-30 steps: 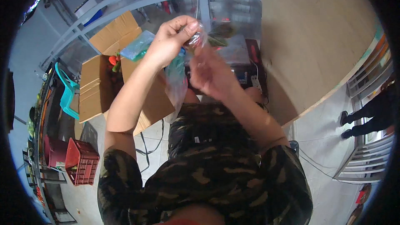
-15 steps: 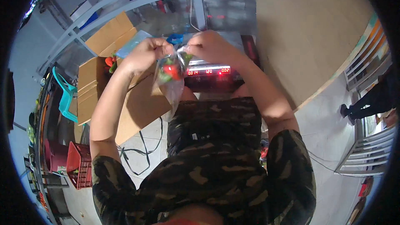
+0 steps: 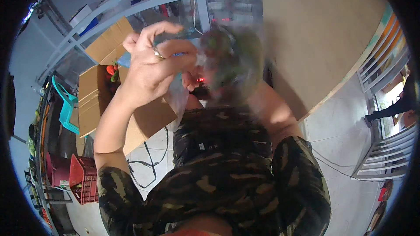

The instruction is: The person places several peppers onto a digital scale, transfers them into a clear plastic bag, and then ties the top of the bag.

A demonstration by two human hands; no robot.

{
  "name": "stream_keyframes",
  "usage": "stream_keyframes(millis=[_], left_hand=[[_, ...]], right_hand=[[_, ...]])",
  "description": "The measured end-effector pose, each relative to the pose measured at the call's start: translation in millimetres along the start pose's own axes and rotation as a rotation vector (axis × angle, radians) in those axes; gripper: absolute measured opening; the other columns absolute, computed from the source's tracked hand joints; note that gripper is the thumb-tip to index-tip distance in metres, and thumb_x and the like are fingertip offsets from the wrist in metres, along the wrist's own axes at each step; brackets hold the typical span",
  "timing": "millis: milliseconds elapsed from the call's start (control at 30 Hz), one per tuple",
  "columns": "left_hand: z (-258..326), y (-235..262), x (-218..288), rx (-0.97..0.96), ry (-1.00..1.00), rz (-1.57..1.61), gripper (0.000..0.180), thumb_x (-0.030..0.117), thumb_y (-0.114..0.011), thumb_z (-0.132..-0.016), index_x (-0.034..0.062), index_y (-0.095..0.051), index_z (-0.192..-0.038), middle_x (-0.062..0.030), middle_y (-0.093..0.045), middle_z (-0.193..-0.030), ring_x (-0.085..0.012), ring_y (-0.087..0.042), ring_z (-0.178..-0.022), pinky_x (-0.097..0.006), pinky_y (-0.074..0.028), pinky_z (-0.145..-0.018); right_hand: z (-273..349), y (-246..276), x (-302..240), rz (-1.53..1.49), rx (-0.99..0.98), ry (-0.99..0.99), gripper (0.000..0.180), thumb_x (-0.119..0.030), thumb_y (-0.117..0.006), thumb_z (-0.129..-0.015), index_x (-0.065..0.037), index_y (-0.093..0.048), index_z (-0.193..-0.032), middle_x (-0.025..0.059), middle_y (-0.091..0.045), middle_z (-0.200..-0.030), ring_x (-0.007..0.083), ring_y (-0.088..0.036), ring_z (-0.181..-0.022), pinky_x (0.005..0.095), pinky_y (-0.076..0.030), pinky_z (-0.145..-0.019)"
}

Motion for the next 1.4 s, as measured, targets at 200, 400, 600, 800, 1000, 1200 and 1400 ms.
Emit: stream_keyframes(millis=[200,400,600,800,1000,1200,1400], left_hand=[[33.9,-30.1,-21.8,-0.233,0.329,0.418,0.005,0.005,-0.059,-0.072,0.0068,-0.061,-0.077,-0.0059,-0.056,-0.078,-0.0279,-0.048,-0.084,-0.036,-0.033,-0.081],[101.6,-74.9,-78.0,-0.19,1.256,1.188,0.02,0.019,-0.059,-0.083,-0.0001,-0.062,-0.087,-0.0054,-0.061,-0.086,-0.0127,-0.053,-0.083,-0.026,-0.038,-0.08],[116.6,-90.5,-106.4,0.118,1.375,1.275,0.02,0.017,-0.061,-0.082,-0.002,-0.062,-0.089,-0.0074,-0.062,-0.086,-0.0144,-0.055,-0.078,-0.027,-0.044,-0.067],[121.8,-99.7,-109.2,0.09,1.431,1.049,0.015,0.011,-0.061,-0.081,-0.003,-0.063,-0.087,-0.0069,-0.063,-0.08,-0.0102,-0.054,-0.07,-0.025,-0.044,-0.058],[105.4,-95.5,-95.3,0.105,1.309,1.083,0.015,0.012,-0.061,-0.082,-0.0023,-0.062,-0.086,-0.0057,-0.062,-0.076,-0.0109,-0.054,-0.07,-0.025,-0.043,-0.065],[109.5,-98.2,-92.7,0.136,1.406,1.202,0.018,0.013,-0.061,-0.081,-0.0043,-0.062,-0.087,-0.0071,-0.062,-0.079,-0.0098,-0.053,-0.071,-0.024,-0.043,-0.063],[93.0,-89.2,-77.6,0.221,1.251,1.388,0.019,0.015,-0.061,-0.082,-0.0032,-0.061,-0.087,-0.0067,-0.062,-0.078,-0.0114,-0.055,-0.073,-0.024,-0.044,-0.066]], right_hand=[[-14.4,9.4,-27.2,1.108,0.049,-0.315,0.018,-0.016,-0.061,-0.074,0.001,-0.066,-0.079,0.0099,-0.063,-0.082,0.0175,-0.057,-0.079,0.0299,-0.043,-0.073],[-35.3,-1.2,-28.0,1.876,0.104,-0.012,0.015,-0.005,-0.055,-0.075,-0.001,-0.064,-0.086,0.0121,-0.059,-0.079,0.0234,-0.057,-0.072,0.0324,-0.045,-0.066],[-30.7,11.9,-22.9,1.92,0.339,0.213,0.014,-0.004,-0.056,-0.073,-0.002,-0.065,-0.084,0.0117,-0.059,-0.08,0.02,-0.059,-0.066,0.0283,-0.045,-0.057],[-33.9,7.9,-20.2,1.816,0.465,0.076,0.014,-0.005,-0.061,-0.072,-0.003,-0.066,-0.085,0.0084,-0.061,-0.073,0.0129,-0.056,-0.051,0.0242,-0.044,-0.047],[-24.7,19.3,-21.7,1.497,0.521,-0.14,0.016,-0.005,-0.062,-0.073,0.0,-0.065,-0.088,0.0065,-0.063,-0.078,0.0069,-0.056,-0.064,0.0221,-0.045,-0.057],[-19.8,15.8,-24.6,1.465,0.393,0.012,0.015,-0.004,-0.064,-0.073,-0.001,-0.066,-0.088,0.0063,-0.061,-0.079,0.0082,-0.056,-0.072,0.0222,-0.044,-0.062],[-20.9,21.6,-33.7,1.339,0.442,0.021,0.013,-0.002,-0.068,-0.069,-0.002,-0.066,-0.082,0.004,-0.06,-0.077,0.008,-0.055,-0.07,0.0214,-0.043,-0.059]])
Point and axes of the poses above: each hand's wrist, its own z-axis away from the middle knuckle, its own y-axis out of the back of the hand, x = y × z, the point moved 6 cm from there along -z, towards the middle knuckle
